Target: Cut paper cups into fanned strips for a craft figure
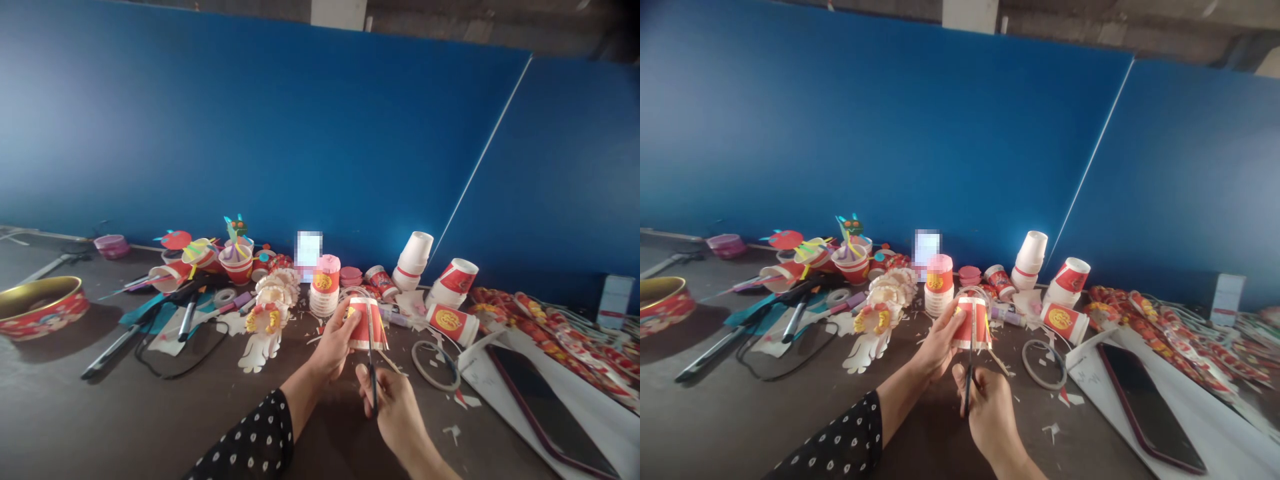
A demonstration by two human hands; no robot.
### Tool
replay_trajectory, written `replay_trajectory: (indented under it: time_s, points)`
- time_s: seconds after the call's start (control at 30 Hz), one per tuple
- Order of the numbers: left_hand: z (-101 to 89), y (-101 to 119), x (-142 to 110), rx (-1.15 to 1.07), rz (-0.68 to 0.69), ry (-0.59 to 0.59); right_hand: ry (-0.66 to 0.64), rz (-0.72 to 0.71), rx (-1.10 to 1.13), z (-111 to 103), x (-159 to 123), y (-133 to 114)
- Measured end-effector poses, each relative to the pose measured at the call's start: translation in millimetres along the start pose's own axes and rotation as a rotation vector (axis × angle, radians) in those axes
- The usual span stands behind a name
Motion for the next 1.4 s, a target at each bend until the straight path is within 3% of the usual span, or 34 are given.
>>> replay_trajectory:
  time_s: [0.57, 1.4]
  points:
    - [-0.1, 0.2, 0.2, 0.022, -0.004, -0.001, -0.04, -0.03, 0.026, 2.7, 2.6, 1.5]
    - [-0.9, 0.0, -1.3, 0.035, -0.026, 0.004, 0.036, 0.053, 0.049, -3.6, -0.9, -2.8]
Point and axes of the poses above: each hand's wrist, its own x-axis towards the middle knuckle, its own z-axis out of the palm, y = z × x, the point moved 8 cm from there along x, towards the middle knuckle, and after that the axes turned 3 degrees about x, right-handed, at the moved point
